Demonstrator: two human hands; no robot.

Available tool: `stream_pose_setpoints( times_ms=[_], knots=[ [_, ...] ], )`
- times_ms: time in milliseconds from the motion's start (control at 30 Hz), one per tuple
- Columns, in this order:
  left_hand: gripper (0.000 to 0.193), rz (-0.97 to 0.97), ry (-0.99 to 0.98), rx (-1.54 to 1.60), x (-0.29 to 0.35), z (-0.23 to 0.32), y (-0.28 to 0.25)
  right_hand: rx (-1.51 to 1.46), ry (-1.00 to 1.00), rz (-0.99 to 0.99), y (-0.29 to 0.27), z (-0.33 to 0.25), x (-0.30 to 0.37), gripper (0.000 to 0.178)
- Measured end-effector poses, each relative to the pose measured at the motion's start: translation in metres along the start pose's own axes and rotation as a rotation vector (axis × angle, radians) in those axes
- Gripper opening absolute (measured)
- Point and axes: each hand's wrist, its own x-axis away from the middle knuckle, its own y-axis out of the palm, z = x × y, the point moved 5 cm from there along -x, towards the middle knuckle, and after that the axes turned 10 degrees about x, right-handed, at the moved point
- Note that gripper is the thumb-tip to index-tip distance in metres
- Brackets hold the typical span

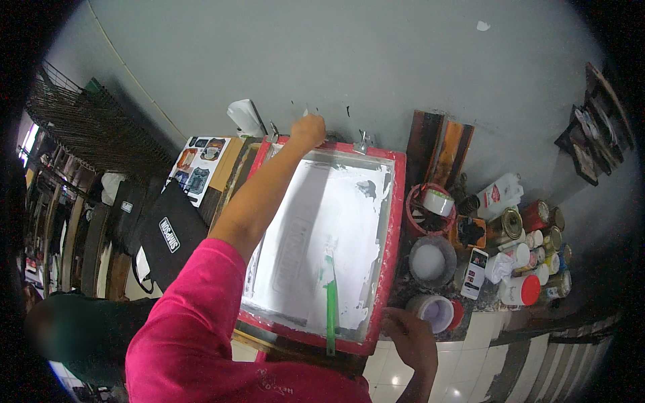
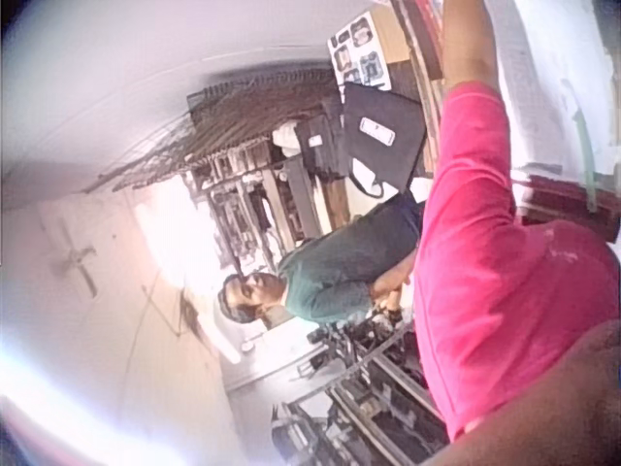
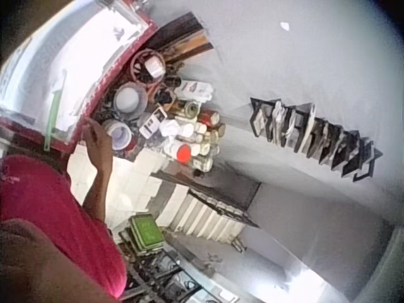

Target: The person performs screen printing on black bags by spreading white ink over a screen frame using a squeegee, then lifting the frame to reveal the printed logo.

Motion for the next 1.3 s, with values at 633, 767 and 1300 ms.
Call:
stream_pose_setpoints(
  times_ms=[633, 767, 1300],
  knots=[
    [0.037, -0.009, -0.526, 0.589, -0.042, -0.067, 0.016, -0.364, 0.217, 0.159, -0.027, 0.153, 0.085, 0.029],
    [0.044, 0.131, -0.675, 0.716, -0.035, -0.076, 0.007, -0.395, 0.342, 0.236, -0.037, 0.188, 0.103, 0.028],
    [0.070, 0.090, 0.139, 0.122, 0.011, 0.028, -0.050, -0.396, 0.294, 0.332, -0.056, 0.212, 0.093, 0.026]
  ],
)
